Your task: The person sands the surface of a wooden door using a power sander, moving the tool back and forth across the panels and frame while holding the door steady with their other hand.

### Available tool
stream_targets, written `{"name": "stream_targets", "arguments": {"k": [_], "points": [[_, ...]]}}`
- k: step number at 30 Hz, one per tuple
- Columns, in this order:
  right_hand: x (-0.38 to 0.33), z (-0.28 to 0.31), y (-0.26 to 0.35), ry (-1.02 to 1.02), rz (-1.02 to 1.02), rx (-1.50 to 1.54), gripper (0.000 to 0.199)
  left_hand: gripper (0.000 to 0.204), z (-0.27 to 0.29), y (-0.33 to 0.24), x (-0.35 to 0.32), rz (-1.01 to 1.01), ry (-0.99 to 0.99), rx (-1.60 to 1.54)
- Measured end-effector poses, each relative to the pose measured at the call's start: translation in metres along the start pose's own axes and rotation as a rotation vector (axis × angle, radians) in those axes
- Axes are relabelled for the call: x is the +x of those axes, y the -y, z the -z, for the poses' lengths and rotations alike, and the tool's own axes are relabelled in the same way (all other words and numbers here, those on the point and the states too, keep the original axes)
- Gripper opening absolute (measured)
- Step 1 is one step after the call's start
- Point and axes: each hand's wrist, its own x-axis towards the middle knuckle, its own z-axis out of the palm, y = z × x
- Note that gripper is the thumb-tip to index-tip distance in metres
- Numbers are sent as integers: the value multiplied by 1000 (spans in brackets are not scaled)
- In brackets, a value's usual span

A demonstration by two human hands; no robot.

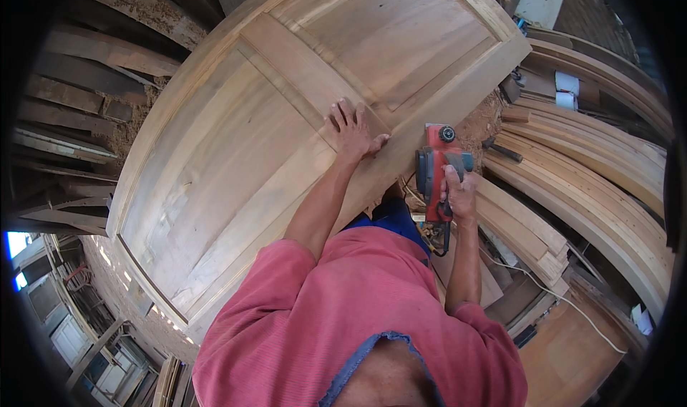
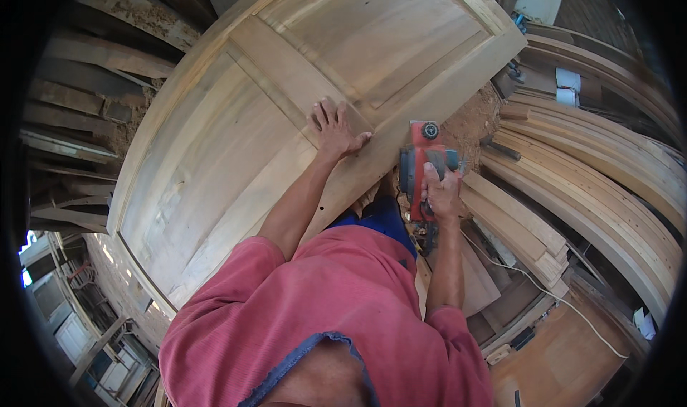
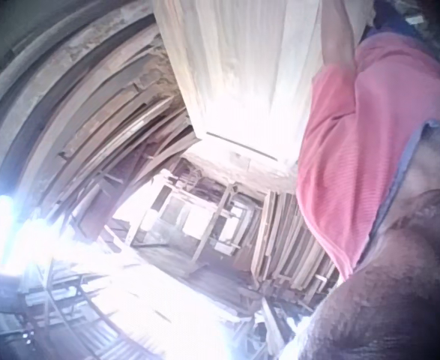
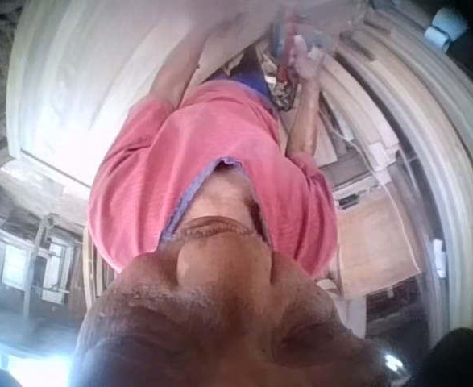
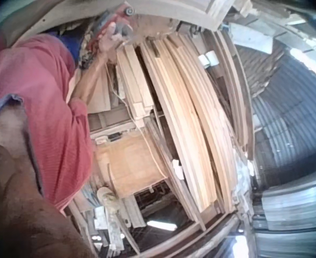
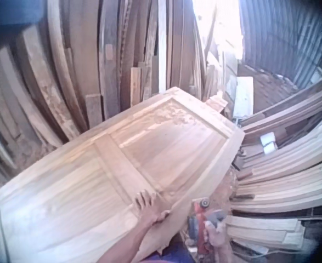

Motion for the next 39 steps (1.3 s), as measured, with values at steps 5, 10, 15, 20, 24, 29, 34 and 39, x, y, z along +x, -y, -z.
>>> {"name": "stream_targets", "arguments": {"k": [5, 10, 15, 20, 24, 29, 34, 39], "points": [[3, -3, 2, -1, -51, 7, 48, 114, 0, -3, 18, 65, -58, -21], [8, 1, 1, 23, -39, -65, 45, 88, -10, 23, 32, -1, -187, -58], [7, 7, 4, 24, -11, -62, 43, 74, -17, 29, 16, -258, -202, 143], [5, 3, 14, 49, -14, -77, 48, 73, -57, 31, -55, -584, -210, 149], [7, 12, 6, 83, 9, -46, 49, 77, -63, 19, -93, -632, -144, 117], [2, 19, 6, 44, -4, -57, 42, 82, -70, 23, -102, -731, -90, 89], [9, 11, 5, 38, 5, -39, 48, 83, -73, 41, -114, -740, -92, 113], [11, 0, 15, 18, -30, -31, 45, 82, -68, 58, -123, -704, -135, 156]]}}
